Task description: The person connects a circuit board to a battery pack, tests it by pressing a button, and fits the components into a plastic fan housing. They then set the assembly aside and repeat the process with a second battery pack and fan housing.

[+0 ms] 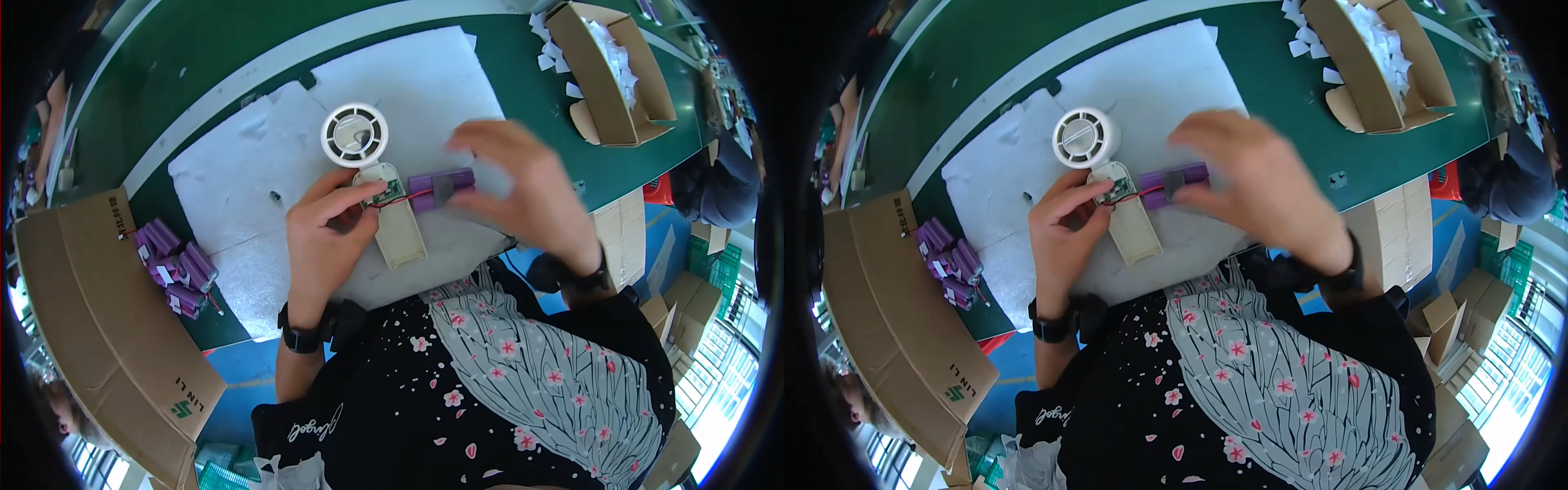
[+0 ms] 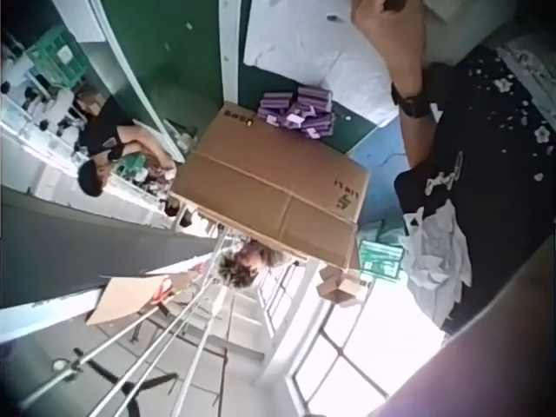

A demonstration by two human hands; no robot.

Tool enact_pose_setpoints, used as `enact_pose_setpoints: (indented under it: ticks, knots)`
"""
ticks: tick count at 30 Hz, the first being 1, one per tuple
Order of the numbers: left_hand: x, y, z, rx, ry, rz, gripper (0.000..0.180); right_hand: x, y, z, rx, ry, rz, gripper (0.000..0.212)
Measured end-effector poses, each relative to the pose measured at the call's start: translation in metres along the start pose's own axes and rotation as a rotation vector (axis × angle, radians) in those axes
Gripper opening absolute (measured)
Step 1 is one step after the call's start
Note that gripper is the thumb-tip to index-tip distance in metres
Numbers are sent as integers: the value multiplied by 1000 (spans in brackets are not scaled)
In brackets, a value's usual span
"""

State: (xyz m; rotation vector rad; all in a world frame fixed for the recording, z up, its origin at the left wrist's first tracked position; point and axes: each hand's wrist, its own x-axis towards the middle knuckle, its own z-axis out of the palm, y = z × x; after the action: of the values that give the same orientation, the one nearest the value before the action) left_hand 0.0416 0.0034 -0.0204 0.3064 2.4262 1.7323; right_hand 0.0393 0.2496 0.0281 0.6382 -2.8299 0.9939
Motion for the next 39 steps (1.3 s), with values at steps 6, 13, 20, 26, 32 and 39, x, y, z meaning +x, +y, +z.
enact_pose_setpoints:
  ticks: [6,13,20,26,32,39]
  knots:
    - [0,1,1,-9,29,10,34,13,-3,28,41,-254,-115,42]
    - [-3,1,-5,57,26,24,35,23,-21,8,733,-746,403,56]
    - [-2,3,-2,191,15,156,38,-8,-15,19,1489,-674,475,77]
    - [-4,0,-1,279,33,244,34,-3,-11,11,1225,-642,489,86]
    - [-2,3,-6,291,15,282,34,1,-17,14,689,-513,103,74]
    - [-2,4,-8,289,-45,250,33,-6,-27,39,371,-367,-59,72]
